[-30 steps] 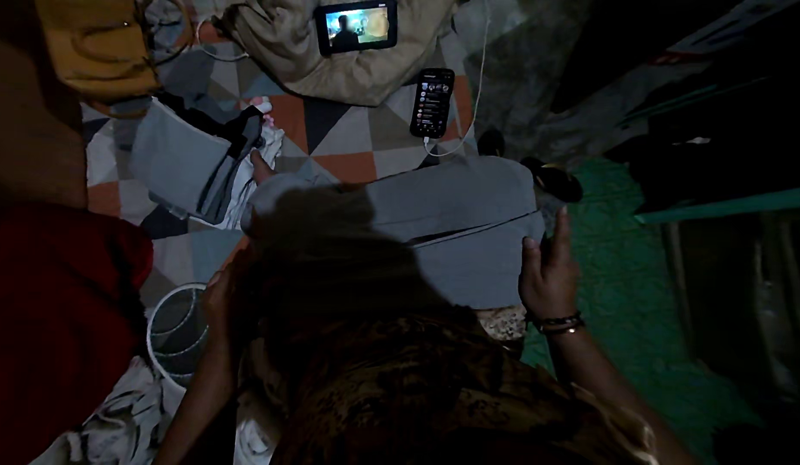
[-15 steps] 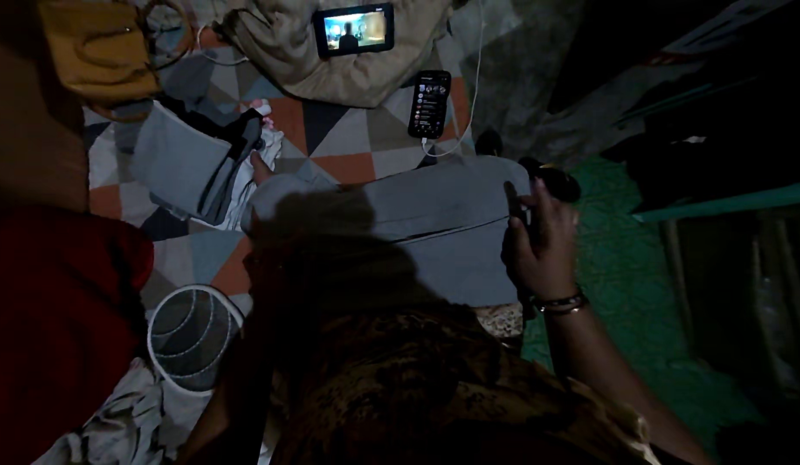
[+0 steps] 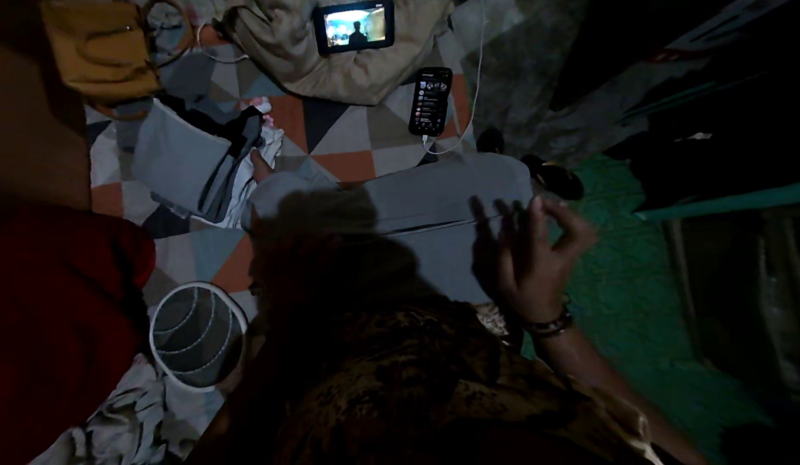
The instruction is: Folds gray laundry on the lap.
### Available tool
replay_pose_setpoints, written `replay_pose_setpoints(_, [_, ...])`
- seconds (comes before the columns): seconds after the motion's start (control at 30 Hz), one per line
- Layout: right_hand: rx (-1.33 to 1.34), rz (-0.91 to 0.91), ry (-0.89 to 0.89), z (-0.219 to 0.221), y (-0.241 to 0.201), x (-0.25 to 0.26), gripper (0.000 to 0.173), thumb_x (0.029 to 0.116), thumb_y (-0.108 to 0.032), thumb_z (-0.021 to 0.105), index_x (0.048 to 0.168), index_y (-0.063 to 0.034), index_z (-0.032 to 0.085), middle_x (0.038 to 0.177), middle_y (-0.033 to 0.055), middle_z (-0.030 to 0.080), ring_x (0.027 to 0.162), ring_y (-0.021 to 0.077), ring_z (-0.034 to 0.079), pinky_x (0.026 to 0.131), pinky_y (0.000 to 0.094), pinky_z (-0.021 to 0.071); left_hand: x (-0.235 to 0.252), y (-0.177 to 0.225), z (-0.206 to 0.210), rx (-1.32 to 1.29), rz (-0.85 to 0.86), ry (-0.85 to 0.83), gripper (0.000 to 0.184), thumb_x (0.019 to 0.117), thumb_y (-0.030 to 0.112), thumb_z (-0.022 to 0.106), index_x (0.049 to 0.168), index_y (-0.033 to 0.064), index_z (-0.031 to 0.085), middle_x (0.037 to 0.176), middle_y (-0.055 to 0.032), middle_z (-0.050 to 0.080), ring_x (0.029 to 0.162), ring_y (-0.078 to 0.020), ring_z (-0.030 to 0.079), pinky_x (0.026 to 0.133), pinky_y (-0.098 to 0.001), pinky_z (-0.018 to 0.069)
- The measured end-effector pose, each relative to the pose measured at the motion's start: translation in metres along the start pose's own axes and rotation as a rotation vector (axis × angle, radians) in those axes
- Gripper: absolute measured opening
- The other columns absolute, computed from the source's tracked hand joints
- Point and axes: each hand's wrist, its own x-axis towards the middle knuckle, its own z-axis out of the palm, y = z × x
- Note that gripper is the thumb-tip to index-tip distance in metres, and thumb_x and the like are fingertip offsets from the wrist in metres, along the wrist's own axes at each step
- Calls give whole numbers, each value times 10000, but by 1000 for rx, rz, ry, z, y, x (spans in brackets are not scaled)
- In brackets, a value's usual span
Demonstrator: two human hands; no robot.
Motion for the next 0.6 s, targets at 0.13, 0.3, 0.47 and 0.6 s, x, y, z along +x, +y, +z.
replay_pose_setpoints(0.13, [-73,-201,-282,19,-26,-25,494,1072,-428,366,1503,-223,496,1532,126,505,1466,384,381,1155,650,252,-20,12,9,58,82,-503,491,1041,329,444,1523,252,492,1591,8,452,1498,-347,347,1133,-715,221])
replay_pose_setpoints(0.3, [-211,-110,-455,30,-16,-30,684,1005,-697,287,1560,-326,434,1648,65,349,1532,394,252,1139,776,124,-31,4,30,177,-39,-601,579,1049,556,338,1561,304,430,1636,7,379,1522,-359,294,1122,-736,234])
replay_pose_setpoints(0.47, [-170,54,-449,17,-1,-29,747,972,-766,242,1585,-362,375,1684,123,241,1542,470,134,1111,829,60,-35,-15,14,263,-168,-581,762,936,763,375,1539,306,466,1589,-121,431,1497,-466,277,1129,-774,120])
replay_pose_setpoints(0.6, [-134,156,-406,14,13,-31,784,971,-765,247,1590,-303,383,1688,189,176,1520,540,108,1098,811,169,-52,-38,21,273,-128,-430,777,941,791,279,1561,341,410,1650,-101,328,1547,-443,138,1155,-759,50])
